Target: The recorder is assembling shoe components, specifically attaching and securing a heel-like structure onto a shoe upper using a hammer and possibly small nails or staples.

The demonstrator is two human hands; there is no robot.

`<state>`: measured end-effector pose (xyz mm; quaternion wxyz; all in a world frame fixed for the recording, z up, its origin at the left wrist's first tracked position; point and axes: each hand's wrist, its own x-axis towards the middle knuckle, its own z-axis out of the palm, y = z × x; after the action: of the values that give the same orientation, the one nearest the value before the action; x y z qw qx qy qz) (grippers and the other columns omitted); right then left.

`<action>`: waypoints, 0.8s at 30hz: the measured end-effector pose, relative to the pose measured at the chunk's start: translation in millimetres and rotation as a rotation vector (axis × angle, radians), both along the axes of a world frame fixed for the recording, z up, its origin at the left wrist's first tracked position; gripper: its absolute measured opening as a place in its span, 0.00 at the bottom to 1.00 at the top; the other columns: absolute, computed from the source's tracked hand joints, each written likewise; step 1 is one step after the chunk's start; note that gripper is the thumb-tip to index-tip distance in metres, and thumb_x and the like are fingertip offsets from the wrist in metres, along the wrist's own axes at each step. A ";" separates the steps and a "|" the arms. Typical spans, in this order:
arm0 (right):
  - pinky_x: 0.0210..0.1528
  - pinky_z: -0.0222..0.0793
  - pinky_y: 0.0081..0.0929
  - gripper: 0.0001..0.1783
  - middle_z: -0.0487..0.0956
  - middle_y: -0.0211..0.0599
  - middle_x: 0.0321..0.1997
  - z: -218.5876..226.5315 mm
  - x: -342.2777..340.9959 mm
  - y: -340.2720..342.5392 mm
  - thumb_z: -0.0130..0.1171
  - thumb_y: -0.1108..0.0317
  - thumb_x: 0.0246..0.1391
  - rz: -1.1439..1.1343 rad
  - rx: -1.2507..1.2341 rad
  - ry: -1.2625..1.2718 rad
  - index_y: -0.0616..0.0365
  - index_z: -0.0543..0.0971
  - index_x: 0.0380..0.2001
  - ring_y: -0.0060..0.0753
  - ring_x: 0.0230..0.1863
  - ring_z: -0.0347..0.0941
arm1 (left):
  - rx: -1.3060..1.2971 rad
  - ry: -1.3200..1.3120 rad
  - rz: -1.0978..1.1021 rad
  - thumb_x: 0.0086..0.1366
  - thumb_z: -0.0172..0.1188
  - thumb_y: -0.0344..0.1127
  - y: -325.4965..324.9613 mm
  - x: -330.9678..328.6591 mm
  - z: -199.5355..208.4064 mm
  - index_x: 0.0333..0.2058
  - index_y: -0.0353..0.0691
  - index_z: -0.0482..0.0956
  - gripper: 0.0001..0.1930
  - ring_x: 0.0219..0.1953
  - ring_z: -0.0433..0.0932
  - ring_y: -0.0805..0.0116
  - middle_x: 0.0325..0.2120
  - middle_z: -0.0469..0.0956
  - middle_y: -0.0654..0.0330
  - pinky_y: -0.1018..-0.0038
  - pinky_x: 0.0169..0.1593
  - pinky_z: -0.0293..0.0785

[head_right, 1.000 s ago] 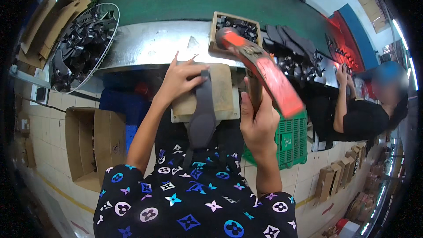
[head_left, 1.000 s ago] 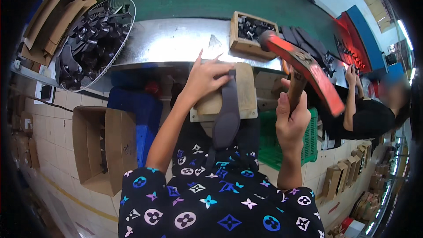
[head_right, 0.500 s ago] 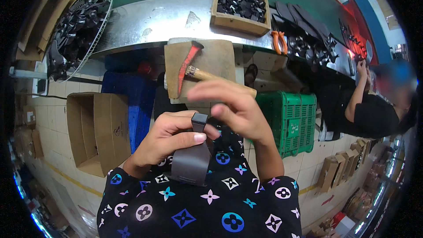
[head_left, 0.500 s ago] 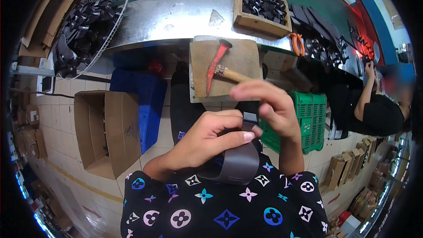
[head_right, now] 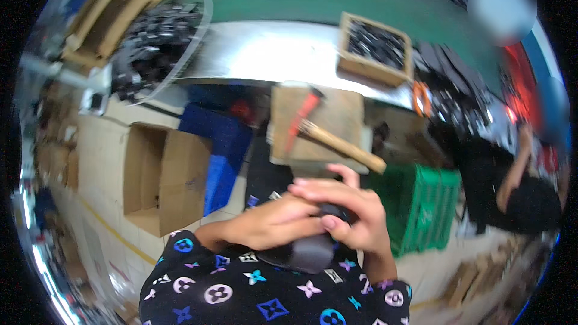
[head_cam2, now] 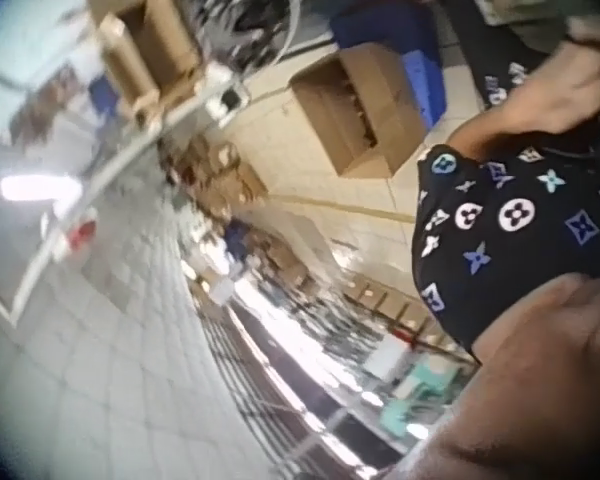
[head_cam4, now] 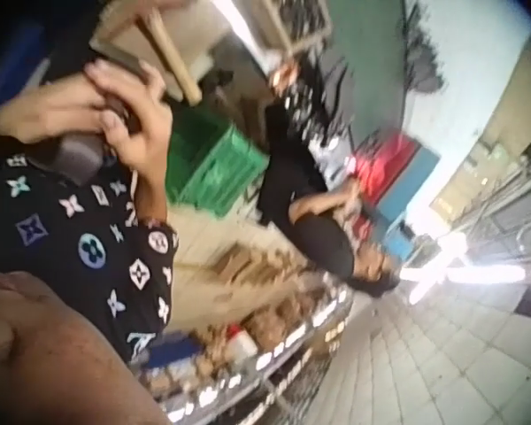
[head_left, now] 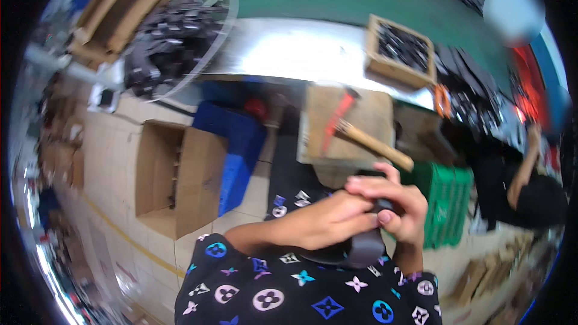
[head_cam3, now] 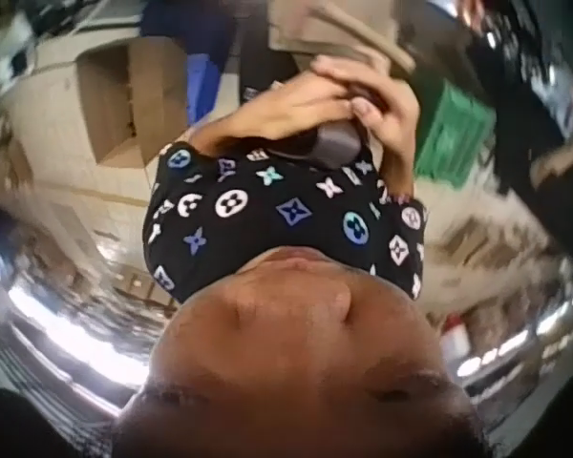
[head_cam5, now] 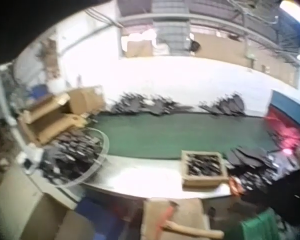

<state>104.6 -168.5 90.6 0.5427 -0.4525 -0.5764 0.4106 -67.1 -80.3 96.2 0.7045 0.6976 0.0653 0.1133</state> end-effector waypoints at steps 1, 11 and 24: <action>0.69 0.48 0.51 0.16 0.84 0.49 0.45 -1.0 1.1 -3.3 0.59 0.59 0.57 -0.035 0.016 -0.014 0.60 0.84 0.38 0.47 0.53 0.80 | 0.026 0.008 -0.009 0.73 0.47 0.39 -0.6 2.4 -1.2 0.50 0.29 0.72 0.18 0.49 0.75 0.49 0.45 0.75 0.45 0.63 0.53 0.69; 0.68 0.57 0.46 0.20 0.83 0.48 0.48 -39.2 -7.4 29.8 0.54 0.63 0.61 -0.182 0.044 -0.003 0.65 0.78 0.51 0.40 0.51 0.80 | 0.226 0.247 0.240 0.71 0.51 0.41 34.9 3.0 -4.4 0.39 0.27 0.75 0.18 0.37 0.79 0.57 0.32 0.78 0.48 0.65 0.44 0.73; 0.45 0.74 0.27 0.21 0.83 0.49 0.43 -61.2 80.6 -45.6 0.47 0.60 0.69 -0.705 -0.087 0.182 0.70 0.76 0.50 0.31 0.36 0.80 | 1.404 0.152 2.108 0.60 0.66 0.41 408.2 -296.7 33.6 0.30 0.31 0.78 0.15 0.29 0.73 0.51 0.25 0.77 0.46 0.57 0.35 0.67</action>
<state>185.2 -214.1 29.4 0.6799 -0.6077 -0.3165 0.2613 -363.8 328.0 129.9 -0.2525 0.5342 0.5532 0.5872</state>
